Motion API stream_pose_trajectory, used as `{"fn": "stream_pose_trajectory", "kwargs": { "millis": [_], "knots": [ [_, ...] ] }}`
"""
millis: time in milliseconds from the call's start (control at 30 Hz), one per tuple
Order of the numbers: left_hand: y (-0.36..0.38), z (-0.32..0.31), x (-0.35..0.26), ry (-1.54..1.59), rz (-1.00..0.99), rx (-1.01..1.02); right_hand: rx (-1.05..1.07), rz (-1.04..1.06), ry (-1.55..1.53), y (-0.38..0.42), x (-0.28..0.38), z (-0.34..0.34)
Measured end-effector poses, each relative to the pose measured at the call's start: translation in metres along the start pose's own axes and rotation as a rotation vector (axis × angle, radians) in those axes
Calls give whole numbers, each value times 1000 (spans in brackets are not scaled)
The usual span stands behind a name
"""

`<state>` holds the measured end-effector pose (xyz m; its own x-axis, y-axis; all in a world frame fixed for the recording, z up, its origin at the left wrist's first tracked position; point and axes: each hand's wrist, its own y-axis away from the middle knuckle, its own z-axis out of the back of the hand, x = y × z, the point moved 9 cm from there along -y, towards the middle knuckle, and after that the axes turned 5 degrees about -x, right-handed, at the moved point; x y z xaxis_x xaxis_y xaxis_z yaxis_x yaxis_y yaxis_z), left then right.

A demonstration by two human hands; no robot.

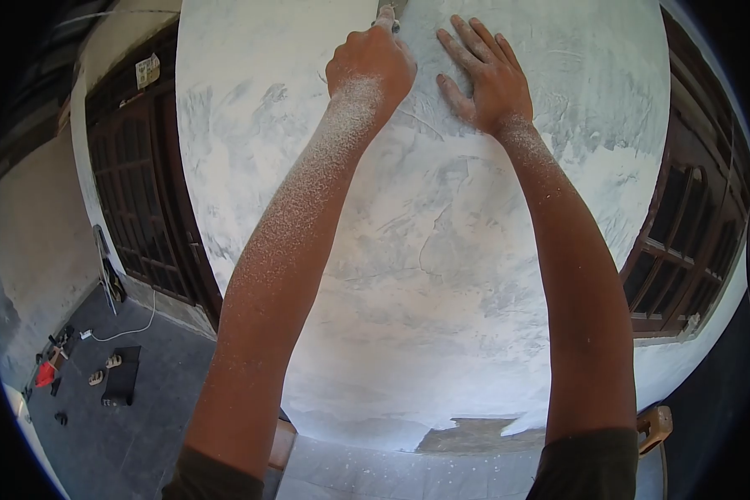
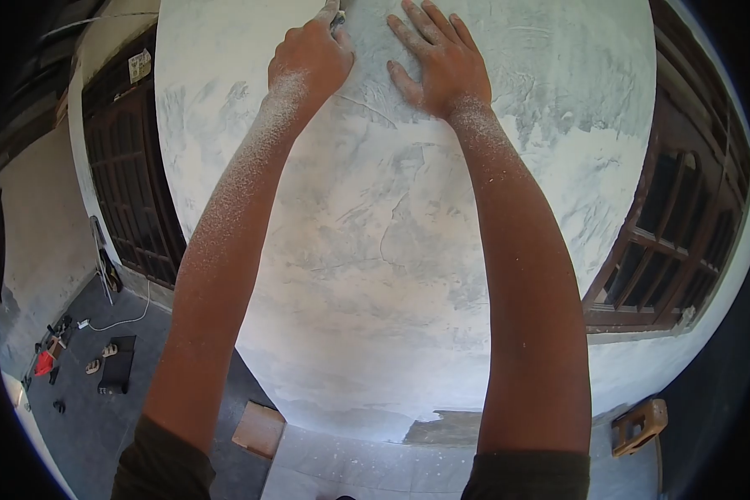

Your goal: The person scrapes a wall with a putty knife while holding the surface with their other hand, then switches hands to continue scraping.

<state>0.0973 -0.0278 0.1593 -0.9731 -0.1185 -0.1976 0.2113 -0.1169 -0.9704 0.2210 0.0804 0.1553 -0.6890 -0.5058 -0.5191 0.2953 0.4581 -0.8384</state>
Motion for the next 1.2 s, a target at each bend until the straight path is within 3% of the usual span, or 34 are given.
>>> {"fn": "stream_pose_trajectory", "kwargs": {
  "millis": [67,167,267,367,533,633,867,1000,1200],
  "knots": [
    [-23,-6,0,32,5,3,2,-2,0,-1,0,1],
    [5,-5,2,13,74,-13,-2,-6,-9,0,0,2],
    [39,-19,13,0,137,133,10,-1,25,1,0,-1],
    [9,-9,6,14,74,6,2,-6,6,0,-2,-3],
    [4,-2,-7,-20,16,-1,10,-14,1,0,-1,-1],
    [48,-20,8,31,142,166,32,-5,46,-1,0,-1],
    [-12,3,-3,-2,-26,-50,12,-23,8,1,-3,-3],
    [42,-12,4,-33,54,136,-1,-3,13,2,0,-4],
    [-12,4,-1,-24,22,29,5,-16,-5,-1,0,1]
  ]
}}
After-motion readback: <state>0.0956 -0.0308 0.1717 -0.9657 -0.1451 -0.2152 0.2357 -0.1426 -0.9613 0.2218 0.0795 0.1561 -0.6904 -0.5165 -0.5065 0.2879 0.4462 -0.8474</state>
